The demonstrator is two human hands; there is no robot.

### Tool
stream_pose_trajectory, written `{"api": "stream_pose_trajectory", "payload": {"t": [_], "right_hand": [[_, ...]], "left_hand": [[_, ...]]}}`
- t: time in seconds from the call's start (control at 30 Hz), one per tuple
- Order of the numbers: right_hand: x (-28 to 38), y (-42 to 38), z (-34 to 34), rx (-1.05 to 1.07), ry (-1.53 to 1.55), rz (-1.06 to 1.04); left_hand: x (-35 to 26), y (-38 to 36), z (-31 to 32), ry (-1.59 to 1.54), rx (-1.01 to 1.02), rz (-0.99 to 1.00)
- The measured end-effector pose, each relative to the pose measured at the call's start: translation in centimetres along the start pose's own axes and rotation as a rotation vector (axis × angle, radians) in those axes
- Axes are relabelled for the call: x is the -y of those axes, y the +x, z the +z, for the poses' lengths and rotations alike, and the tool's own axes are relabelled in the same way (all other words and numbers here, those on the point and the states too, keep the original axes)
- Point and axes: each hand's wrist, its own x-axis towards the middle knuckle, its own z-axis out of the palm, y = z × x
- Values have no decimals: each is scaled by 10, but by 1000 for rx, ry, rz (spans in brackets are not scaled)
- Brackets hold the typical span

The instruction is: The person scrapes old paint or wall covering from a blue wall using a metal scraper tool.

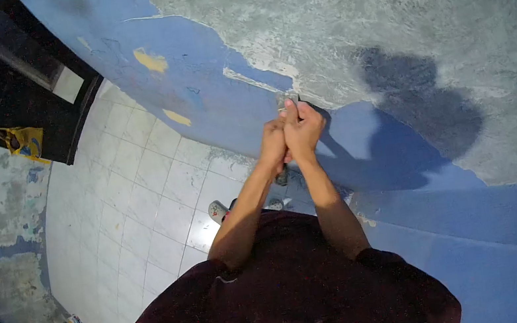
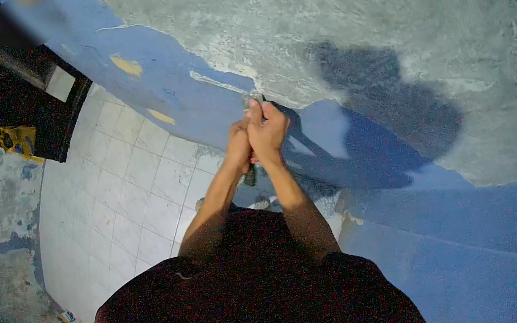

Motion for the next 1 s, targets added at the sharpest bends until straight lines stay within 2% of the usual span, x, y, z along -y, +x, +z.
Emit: {"api": "stream_pose_trajectory", "payload": {"t": [0.1,0.13,0.17,0.23,0.3,0.37,0.47,0.6,0.7,0.8,1.0], "right_hand": [[0,4,-3,7,-62,-56],[2,-2,5,-12,129,74],[3,-2,5,-17,129,78],[5,-3,4,4,-218,6],[12,-2,-3,5,-195,-10],[22,-1,-11,39,-17,30],[11,4,-15,49,-193,-90],[22,3,-24,98,-199,-12],[14,5,-24,77,-259,-99],[14,5,-23,94,-171,-53],[4,3,-18,37,-217,-71]], "left_hand": [[12,7,-2,-127,-34,51],[9,6,-8,-63,-14,41],[5,4,-13,1,6,30],[0,-2,-15,23,45,19],[5,-1,-10,-101,66,17],[9,0,-4,-121,70,23],[13,-3,5,-152,51,19],[19,-4,6,-187,75,-8],[19,-3,8,-179,52,-11],[21,-1,7,-173,59,2],[26,7,2,-104,38,3]]}}
